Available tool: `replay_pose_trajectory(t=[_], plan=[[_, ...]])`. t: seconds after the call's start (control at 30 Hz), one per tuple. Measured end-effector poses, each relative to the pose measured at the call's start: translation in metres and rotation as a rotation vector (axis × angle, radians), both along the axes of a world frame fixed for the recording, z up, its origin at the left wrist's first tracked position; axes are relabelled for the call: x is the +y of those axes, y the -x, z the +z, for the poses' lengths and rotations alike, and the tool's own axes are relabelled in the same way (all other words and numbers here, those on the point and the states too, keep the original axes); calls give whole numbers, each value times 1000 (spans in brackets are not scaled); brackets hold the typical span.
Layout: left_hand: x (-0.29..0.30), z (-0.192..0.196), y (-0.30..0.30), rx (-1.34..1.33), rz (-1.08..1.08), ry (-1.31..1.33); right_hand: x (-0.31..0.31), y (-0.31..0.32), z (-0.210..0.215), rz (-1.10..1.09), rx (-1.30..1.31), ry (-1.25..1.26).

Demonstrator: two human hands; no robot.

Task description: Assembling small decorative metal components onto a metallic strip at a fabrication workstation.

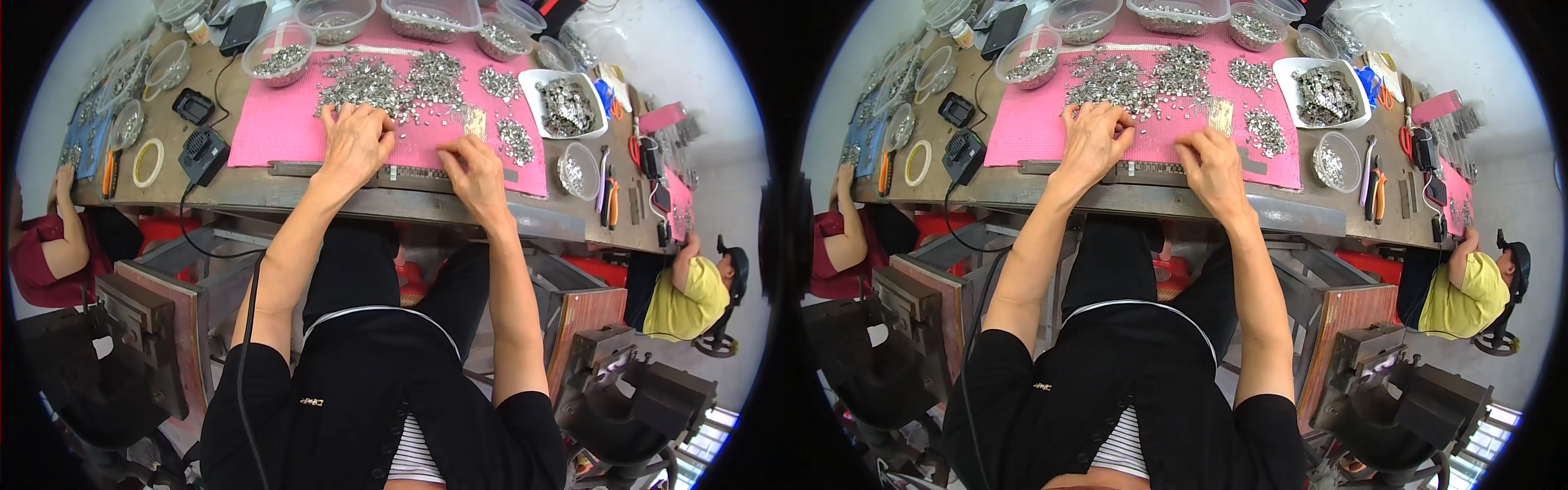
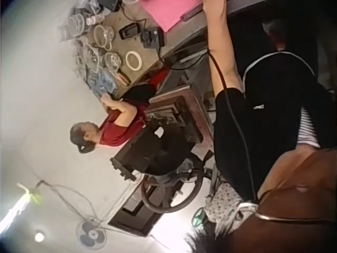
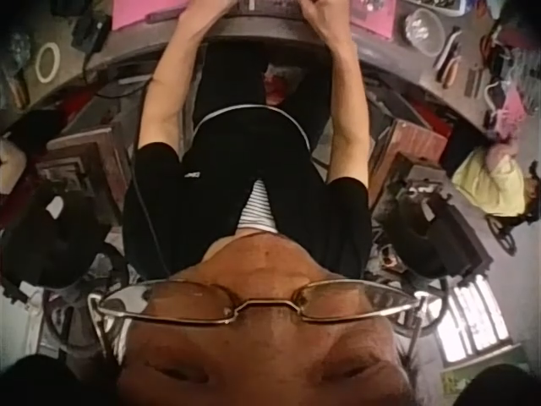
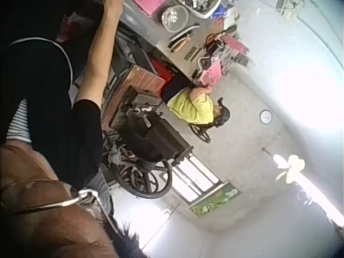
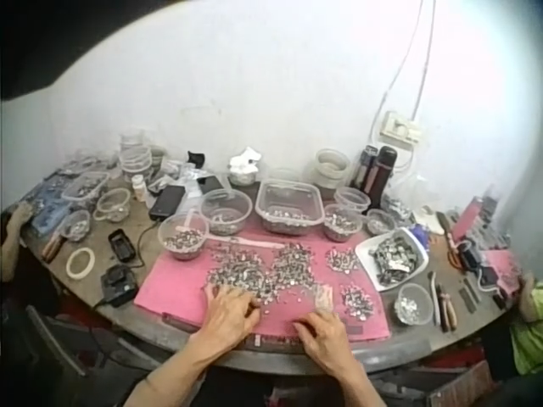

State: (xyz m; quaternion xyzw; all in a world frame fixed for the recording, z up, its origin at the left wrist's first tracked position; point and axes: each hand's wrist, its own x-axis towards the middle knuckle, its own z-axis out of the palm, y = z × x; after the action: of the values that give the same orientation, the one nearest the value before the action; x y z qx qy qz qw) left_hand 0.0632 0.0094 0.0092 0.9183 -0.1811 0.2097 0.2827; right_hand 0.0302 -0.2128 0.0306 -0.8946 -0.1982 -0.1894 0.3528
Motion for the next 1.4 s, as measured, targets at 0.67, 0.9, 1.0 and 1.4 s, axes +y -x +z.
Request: replay_pose_trajectory(t=[0.67, 0.9, 1.0, 1.4], plan=[[-34, 10, 41, -72, -281, 91, -5, 1, 1, -22, 165, -65], [-38, 2, 43, -58, -281, 112, -6, 26, -6, -20, -23, -16], [-37, 2, 44, -56, -292, 149, -7, 27, -5, -3, -34, -30], [-38, 4, 42, -108, -309, 262, -5, -45, -8, -127, 29, -55]])
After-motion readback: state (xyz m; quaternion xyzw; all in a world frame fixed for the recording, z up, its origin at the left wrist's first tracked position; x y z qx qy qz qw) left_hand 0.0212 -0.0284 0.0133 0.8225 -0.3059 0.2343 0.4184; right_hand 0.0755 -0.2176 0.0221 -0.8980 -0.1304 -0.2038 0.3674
